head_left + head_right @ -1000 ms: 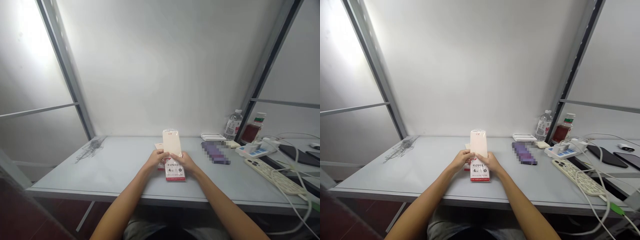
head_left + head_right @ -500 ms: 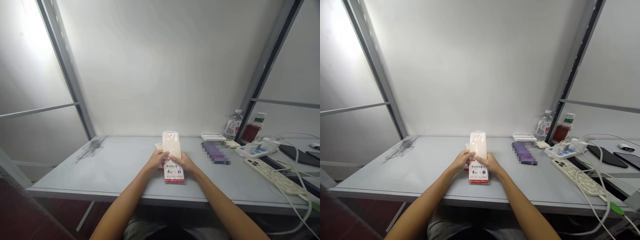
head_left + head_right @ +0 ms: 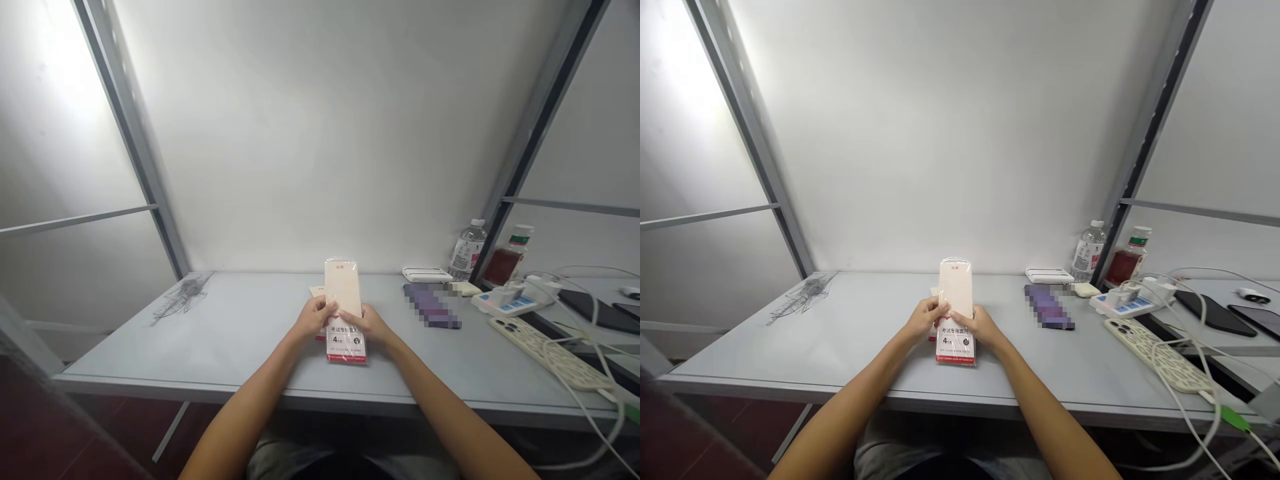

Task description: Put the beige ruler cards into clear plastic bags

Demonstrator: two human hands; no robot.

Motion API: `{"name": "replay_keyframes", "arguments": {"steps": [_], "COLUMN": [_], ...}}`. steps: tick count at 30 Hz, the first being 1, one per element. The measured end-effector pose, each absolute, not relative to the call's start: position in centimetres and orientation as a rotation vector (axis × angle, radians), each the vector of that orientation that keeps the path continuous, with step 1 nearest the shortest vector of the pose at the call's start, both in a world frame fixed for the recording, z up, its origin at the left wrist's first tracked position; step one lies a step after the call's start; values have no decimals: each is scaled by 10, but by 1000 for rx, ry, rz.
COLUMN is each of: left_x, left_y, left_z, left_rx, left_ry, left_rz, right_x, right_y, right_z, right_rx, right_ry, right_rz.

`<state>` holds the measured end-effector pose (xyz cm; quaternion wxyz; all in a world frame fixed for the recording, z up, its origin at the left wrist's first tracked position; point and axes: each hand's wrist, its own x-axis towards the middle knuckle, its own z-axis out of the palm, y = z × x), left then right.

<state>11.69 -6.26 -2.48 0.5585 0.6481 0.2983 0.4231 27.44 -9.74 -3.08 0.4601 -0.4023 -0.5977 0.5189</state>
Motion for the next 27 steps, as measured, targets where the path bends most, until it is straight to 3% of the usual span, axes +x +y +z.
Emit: {"name": "replay_keyframes", "arguments": {"steps": [10, 20, 23, 27], "left_x": [109, 101, 97, 95], "left_y": [-52, -46, -44, -43], "left_z": [-33, -36, -38, -39], "left_rx": [1655, 1707, 1667, 1574], "left_ry": [1271, 1634, 1610, 1521], "left_rz": [1145, 968, 993, 972], "right_x": [276, 284, 285, 286], "right_y": [-89, -85, -84, -81], "right_z": [-34, -44, -45, -47], "right_rx": [-1110, -1641, -1582, -1414], "right_ry": [-1403, -1651, -1597, -1443], "right_rz": [1124, 456, 461, 752]}}
